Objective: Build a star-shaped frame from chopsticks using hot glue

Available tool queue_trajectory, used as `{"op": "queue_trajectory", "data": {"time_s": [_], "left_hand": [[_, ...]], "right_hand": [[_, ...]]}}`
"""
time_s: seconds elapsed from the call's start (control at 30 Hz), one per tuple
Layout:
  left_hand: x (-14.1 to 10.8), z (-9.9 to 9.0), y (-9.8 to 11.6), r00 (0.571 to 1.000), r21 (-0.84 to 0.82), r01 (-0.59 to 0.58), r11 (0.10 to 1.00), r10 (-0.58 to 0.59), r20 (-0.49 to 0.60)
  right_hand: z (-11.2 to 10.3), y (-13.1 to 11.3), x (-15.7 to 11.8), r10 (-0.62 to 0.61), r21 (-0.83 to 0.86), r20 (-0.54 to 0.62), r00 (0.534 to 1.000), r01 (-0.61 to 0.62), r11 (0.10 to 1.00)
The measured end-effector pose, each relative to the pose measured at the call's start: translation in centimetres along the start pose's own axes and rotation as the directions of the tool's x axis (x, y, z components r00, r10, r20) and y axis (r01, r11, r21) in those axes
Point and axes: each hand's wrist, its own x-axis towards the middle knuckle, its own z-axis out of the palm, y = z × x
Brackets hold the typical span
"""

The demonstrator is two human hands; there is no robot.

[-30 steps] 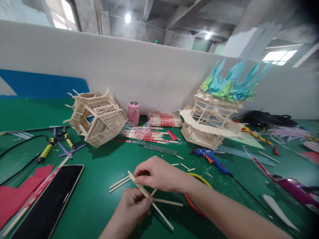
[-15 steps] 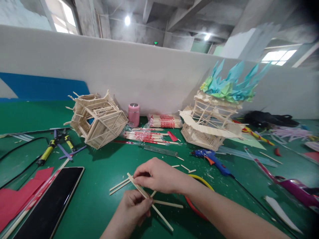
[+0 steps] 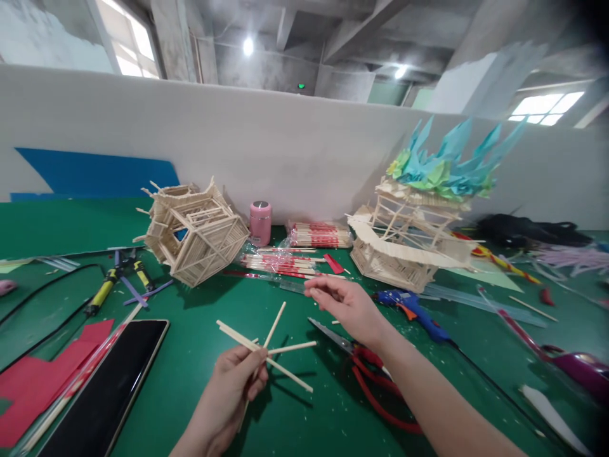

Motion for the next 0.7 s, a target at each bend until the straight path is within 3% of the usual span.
{"op": "queue_trajectory", "data": {"time_s": [0.3,0.7], "left_hand": [[0.4,-0.1,-0.1,0.998,-0.133,-0.010,0.991,0.001,-0.070],[0.4,0.0,-0.3,0.998,-0.159,0.004,0.987,-0.014,-0.068]], "right_hand": [[0.9,2.2,-2.4,0.155,0.140,-0.133,0.979,-0.136,0.981],[1.2,2.2,-2.8,0.215,0.210,-0.152,0.965,-0.181,0.961]]}}
